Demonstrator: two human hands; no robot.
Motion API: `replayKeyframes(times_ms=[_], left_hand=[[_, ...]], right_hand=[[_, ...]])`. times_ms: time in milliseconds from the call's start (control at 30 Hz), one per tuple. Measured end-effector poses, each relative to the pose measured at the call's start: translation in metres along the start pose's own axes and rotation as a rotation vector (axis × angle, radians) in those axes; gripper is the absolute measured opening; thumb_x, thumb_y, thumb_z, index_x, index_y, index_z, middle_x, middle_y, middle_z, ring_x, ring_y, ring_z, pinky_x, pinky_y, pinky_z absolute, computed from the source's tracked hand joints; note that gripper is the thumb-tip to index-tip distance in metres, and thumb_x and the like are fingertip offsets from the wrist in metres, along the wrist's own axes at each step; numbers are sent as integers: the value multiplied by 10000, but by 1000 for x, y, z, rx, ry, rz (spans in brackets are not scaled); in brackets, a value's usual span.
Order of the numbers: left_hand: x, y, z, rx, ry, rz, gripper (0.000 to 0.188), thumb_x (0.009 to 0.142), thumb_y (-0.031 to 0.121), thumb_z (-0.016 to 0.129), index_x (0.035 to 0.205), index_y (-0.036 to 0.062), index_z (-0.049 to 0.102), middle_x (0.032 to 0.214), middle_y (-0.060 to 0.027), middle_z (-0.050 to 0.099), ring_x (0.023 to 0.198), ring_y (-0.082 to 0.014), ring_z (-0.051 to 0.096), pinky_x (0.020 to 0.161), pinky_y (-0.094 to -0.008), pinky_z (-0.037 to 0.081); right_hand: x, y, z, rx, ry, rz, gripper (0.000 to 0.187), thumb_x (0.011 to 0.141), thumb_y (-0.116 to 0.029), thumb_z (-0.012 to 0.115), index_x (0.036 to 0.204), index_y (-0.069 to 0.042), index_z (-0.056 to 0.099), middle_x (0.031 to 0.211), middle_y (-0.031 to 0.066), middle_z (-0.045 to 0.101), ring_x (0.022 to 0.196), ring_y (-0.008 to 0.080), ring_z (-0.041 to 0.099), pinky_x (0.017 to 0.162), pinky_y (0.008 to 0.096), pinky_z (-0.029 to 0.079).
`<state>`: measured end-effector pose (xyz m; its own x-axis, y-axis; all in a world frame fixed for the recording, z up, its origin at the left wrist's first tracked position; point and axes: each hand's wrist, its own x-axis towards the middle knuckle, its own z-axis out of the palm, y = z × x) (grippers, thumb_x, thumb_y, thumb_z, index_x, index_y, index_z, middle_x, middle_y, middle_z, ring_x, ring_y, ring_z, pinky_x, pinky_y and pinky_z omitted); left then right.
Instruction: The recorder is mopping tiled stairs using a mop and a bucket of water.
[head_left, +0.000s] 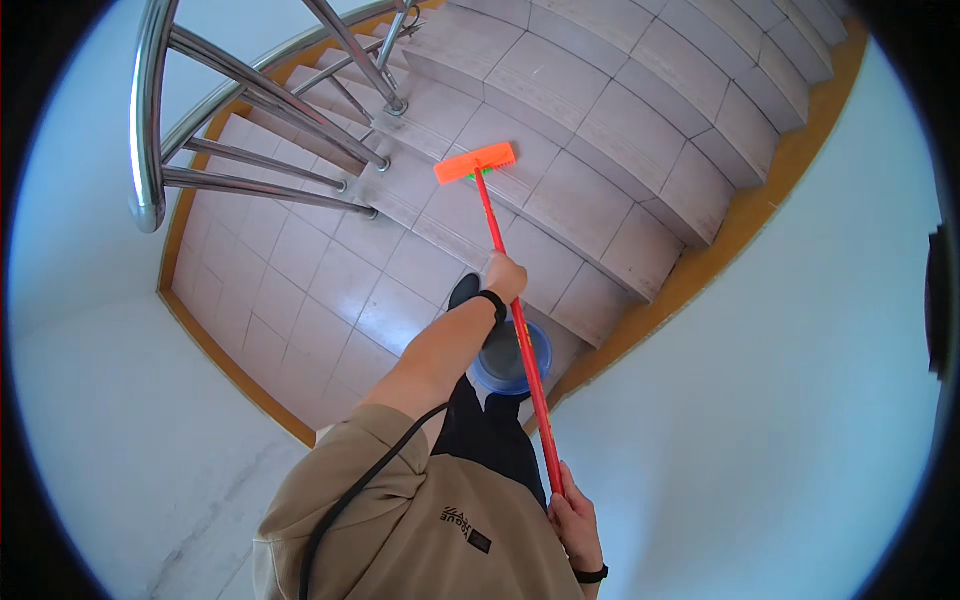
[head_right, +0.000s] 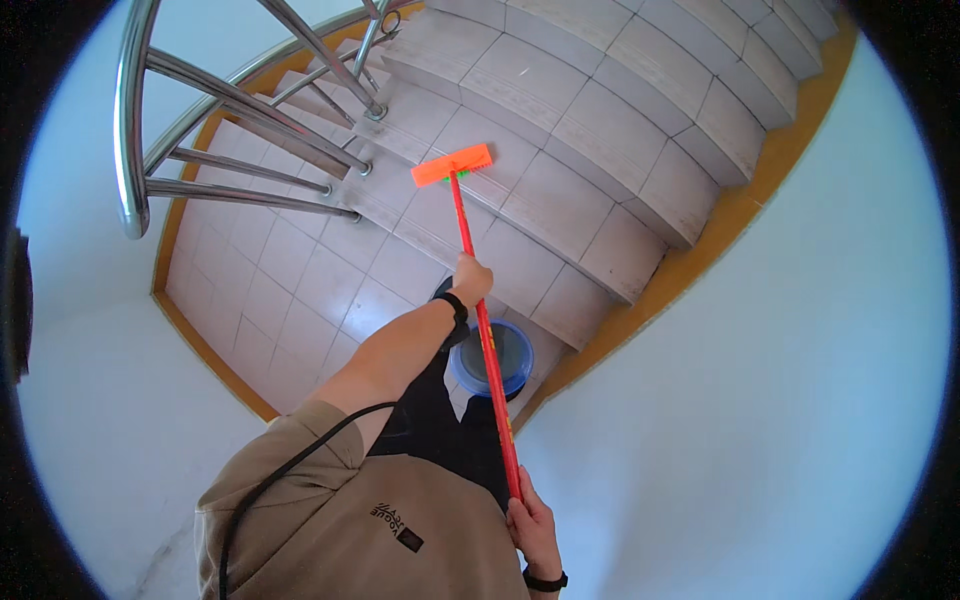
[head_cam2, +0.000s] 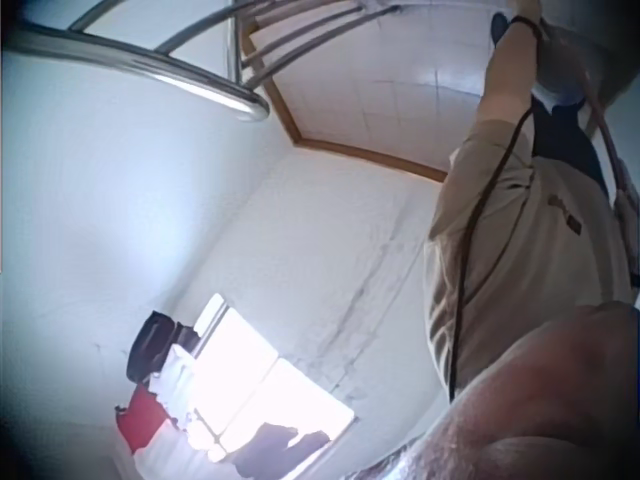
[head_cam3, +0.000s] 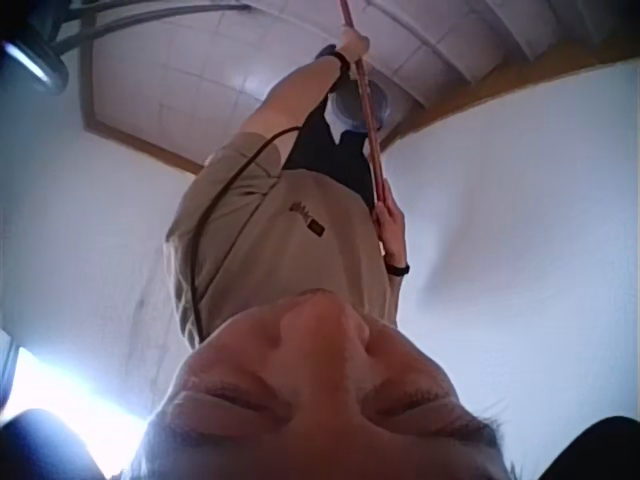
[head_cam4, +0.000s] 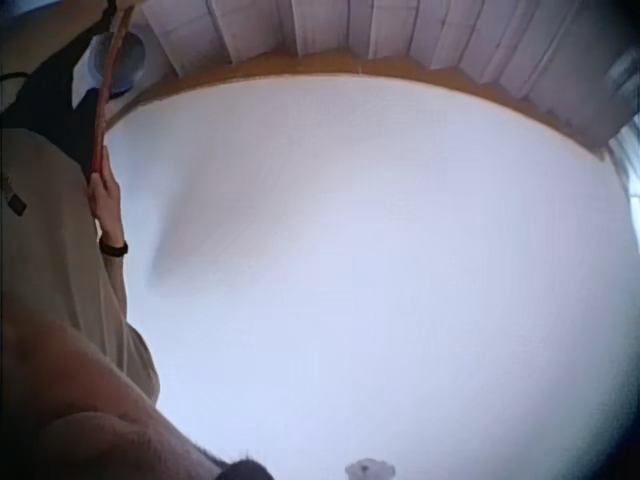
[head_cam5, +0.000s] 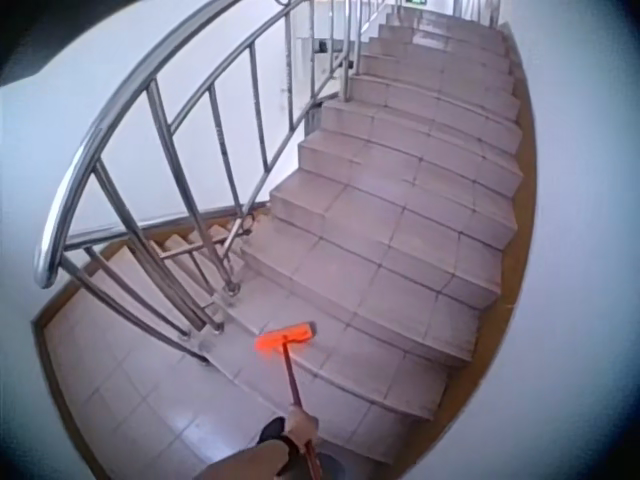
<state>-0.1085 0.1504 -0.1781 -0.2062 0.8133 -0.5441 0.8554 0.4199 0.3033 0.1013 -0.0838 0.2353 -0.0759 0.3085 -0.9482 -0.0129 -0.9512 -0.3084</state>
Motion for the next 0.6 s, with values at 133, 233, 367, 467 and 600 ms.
replayKeyframes(times_ms=[133, 233, 367, 467, 600], left_hand=[[39, -38, -38, 525, -11, 259, 169, 868, 178, 576, 908, 127, 732, 745, -13, 685, 729, -224, 652, 646, -415, 386], [67, -71, -65, 586, 3, 204, 161, 860, 169, 584, 902, 133, 736, 750, -9, 684, 730, -214, 647, 634, -411, 376], [78, -53, -146, 753, -269, 299, 199, 876, 137, 563, 1002, 50, 689, 841, -63, 676, 784, -227, 655, 635, -403, 419], [83, -64, -178, -507, 66, -436, 291, 914, 113, 497, 1143, -50, 572, 931, -126, 650, 834, -257, 663, 690, -360, 481], [102, -80, -188, -438, -49, -396, 361, 932, 99, 459, 1232, -103, 449, 975, -162, 629, 853, -285, 666, 754, -296, 506]], right_hand=[[25, -32, 33, -103, -68, -12, 559, 957, -73, 465, 1493, -155, 333, 642, -59, 433, 487, 31, 342, 446, 184, 276], [44, -52, 56, -109, -132, -24, 568, 963, -75, 459, 1503, -171, 311, 645, -61, 438, 470, 32, 331, 428, 188, 265], [61, -81, 89, -104, -118, -29, 579, 967, -72, 454, 1511, -182, 290, 642, -62, 430, 459, 34, 324, 414, 189, 256], [71, -99, 115, -130, -153, -49, 580, 969, -76, 453, 1513, -182, 282, 637, -63, 418, 458, 33, 327, 411, 188, 256], [79, -109, 129, -123, -174, -62, 578, 973, -76, 444, 1516, -174, 272, 642, -61, 413, 459, 31, 324, 411, 185, 256]])
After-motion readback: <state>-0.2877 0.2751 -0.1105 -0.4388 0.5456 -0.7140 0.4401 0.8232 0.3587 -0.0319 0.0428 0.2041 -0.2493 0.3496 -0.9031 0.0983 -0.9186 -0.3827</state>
